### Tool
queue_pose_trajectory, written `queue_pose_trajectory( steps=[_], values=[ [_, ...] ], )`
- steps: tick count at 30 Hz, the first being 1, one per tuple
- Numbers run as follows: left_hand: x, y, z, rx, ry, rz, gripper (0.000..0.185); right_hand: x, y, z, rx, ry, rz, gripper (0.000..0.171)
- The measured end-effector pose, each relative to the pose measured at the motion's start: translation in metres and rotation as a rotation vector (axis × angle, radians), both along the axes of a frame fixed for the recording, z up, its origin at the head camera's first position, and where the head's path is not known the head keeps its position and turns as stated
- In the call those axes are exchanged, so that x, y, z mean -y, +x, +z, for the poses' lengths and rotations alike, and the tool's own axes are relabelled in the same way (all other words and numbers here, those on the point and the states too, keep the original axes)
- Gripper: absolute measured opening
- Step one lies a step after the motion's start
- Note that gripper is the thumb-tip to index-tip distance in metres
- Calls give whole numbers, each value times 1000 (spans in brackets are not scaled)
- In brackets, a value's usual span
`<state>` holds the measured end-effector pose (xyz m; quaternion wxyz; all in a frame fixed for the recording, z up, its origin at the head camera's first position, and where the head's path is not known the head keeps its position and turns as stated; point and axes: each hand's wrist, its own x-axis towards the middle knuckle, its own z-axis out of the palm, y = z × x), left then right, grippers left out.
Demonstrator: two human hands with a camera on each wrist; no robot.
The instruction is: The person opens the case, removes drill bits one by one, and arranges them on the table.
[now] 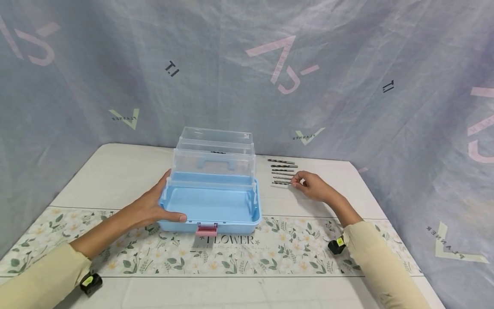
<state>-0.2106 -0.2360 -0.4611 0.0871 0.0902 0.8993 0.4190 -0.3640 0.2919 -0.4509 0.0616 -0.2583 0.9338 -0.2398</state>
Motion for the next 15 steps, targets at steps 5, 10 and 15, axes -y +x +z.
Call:
queue_pose_trajectory(
  steps=[5, 10, 15],
  values=[
    [0, 0, 1, 2, -6, 2, 159, -5, -1, -6, -2, -5, -4, 10],
    [-1, 1, 1, 6, 2, 1, 159, -10, -3, -9, 14, -18, -17, 10],
    [-1, 1, 2, 15, 7, 6, 160, -11, -5, -13, 24, -36, -19, 10]
  ],
)
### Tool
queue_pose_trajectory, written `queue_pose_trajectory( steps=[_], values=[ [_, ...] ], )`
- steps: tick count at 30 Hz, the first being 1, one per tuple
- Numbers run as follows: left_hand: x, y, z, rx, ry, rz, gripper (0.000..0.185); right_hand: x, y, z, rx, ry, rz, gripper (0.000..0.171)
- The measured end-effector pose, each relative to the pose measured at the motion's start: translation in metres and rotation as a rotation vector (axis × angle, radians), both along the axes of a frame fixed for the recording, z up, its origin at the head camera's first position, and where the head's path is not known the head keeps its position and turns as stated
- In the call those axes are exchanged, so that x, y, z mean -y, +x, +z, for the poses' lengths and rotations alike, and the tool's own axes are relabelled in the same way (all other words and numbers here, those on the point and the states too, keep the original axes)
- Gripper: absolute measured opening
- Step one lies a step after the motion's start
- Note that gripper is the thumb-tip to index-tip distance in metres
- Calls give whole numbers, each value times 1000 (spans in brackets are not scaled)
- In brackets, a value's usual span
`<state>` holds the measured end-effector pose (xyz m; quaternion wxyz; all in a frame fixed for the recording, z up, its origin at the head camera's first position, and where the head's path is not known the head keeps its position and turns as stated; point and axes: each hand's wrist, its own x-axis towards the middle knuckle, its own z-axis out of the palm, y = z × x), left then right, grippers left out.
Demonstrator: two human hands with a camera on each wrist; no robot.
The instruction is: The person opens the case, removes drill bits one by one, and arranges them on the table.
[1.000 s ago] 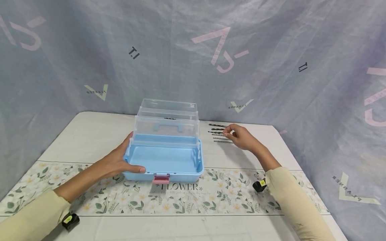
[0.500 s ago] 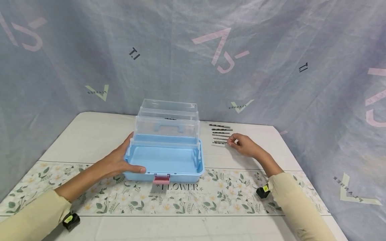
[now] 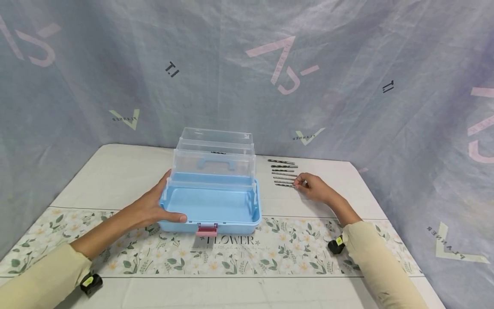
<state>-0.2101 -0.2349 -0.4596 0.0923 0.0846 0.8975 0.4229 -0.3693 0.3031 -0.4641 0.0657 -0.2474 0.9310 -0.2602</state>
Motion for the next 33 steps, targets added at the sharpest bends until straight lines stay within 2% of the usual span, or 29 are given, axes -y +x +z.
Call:
queue_pose_trajectory(
  steps=[10, 15, 24, 33],
  values=[
    [0, 0, 1, 13, -19, 8, 161, -1, -3, -4, -45, -8, 10, 7],
    [0, 1, 1, 5, 7, 4, 160, 0, -3, -4, -44, -8, -10, 7],
    [0, 0, -1, 2, 11, 4, 160, 0, -4, -5, -51, -12, -9, 8],
    [0, 0, 0, 17, 14, 4, 161, 2, -4, -2, -30, -27, -50, 7]
  ],
)
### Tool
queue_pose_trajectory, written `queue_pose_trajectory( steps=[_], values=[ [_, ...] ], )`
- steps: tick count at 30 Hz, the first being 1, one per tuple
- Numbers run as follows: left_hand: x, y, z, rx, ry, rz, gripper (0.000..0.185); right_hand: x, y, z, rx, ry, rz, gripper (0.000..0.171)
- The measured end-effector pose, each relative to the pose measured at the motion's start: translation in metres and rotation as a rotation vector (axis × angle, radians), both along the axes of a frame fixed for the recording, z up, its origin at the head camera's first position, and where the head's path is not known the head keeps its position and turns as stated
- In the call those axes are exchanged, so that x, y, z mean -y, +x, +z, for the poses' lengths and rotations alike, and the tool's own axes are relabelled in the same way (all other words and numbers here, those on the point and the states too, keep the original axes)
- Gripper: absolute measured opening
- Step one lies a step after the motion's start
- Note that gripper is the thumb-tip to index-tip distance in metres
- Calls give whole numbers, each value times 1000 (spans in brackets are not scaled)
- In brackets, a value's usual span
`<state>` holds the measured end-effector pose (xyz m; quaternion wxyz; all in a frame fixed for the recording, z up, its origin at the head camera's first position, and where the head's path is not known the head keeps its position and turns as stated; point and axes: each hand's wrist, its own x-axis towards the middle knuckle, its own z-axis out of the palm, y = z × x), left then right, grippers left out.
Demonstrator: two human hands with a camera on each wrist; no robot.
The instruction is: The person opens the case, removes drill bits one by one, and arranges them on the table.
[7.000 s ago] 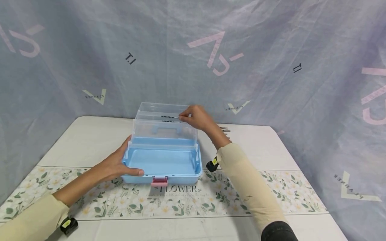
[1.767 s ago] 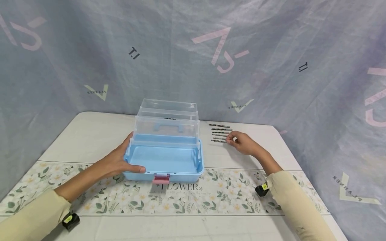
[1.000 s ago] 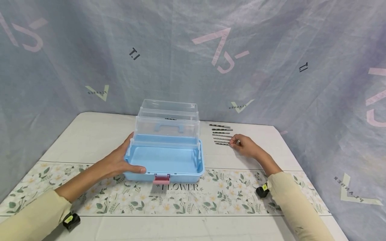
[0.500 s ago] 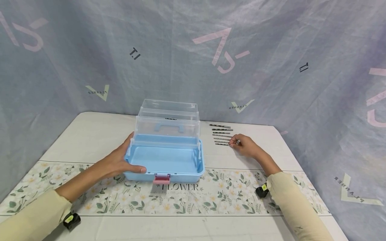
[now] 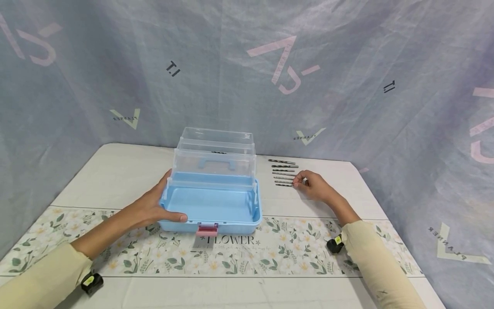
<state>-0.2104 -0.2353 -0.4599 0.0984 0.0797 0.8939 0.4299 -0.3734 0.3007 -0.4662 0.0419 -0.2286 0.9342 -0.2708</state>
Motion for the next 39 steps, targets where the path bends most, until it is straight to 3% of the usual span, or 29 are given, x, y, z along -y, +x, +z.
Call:
queue_pose_trajectory(
  steps=[9, 26, 39],
  values=[
    [0, -1, -2, -13, -3, -4, 161, 14, -4, 10, -61, -40, 22, 8],
    [-1, -1, 0, -13, -23, 1, 160, 69, -7, 56, -78, -98, 57, 18],
    [0, -1, 4, 1, -62, -1, 163, 118, -7, 89, -164, -188, 96, 17]
  ],
)
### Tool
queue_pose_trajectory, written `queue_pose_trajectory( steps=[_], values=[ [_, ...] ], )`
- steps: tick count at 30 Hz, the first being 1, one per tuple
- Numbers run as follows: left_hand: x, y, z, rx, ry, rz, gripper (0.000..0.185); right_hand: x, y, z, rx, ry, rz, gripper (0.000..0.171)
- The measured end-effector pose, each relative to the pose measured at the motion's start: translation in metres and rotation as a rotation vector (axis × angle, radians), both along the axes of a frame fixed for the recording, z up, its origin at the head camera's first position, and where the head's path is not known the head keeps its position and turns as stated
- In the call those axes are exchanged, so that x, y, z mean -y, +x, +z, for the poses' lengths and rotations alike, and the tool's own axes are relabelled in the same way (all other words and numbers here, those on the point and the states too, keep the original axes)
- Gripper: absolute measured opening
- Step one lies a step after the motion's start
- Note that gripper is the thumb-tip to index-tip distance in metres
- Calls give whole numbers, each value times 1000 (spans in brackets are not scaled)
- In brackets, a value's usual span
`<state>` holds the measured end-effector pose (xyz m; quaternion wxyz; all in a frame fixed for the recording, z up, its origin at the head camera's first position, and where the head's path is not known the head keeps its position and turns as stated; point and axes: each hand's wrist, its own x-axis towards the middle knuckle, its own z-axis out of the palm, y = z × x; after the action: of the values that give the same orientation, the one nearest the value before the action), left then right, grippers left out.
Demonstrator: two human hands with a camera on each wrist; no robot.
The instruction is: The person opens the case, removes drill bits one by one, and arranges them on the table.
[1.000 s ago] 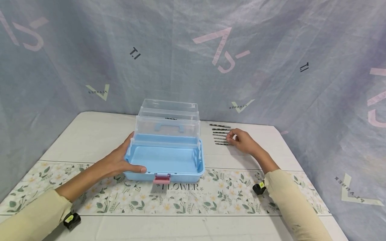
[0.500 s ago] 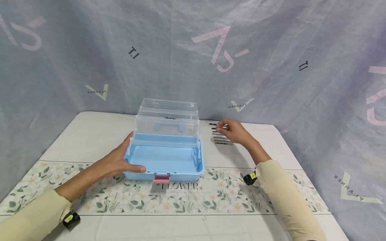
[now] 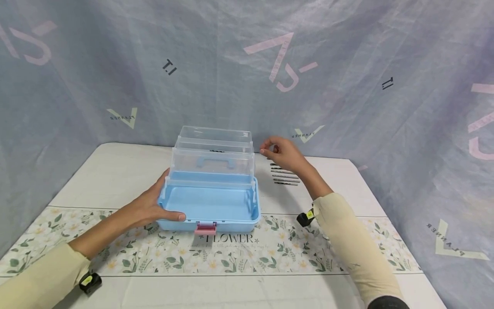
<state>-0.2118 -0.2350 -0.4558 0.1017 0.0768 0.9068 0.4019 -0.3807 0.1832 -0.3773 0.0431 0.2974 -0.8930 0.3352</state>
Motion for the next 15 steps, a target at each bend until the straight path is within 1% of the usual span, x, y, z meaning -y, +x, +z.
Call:
queue_pose_trajectory(
  steps=[4, 8, 15],
  values=[
    [1, 0, 1, -10, -5, -3, 162, 17, 2, 10, -25, 10, 6, 16],
    [2, 0, 1, -13, -6, -4, 162, 34, 4, 18, -31, 14, 32, 17],
    [1, 0, -2, -3, -3, 4, 162, 56, 6, 26, -26, 23, 71, 16]
  ],
)
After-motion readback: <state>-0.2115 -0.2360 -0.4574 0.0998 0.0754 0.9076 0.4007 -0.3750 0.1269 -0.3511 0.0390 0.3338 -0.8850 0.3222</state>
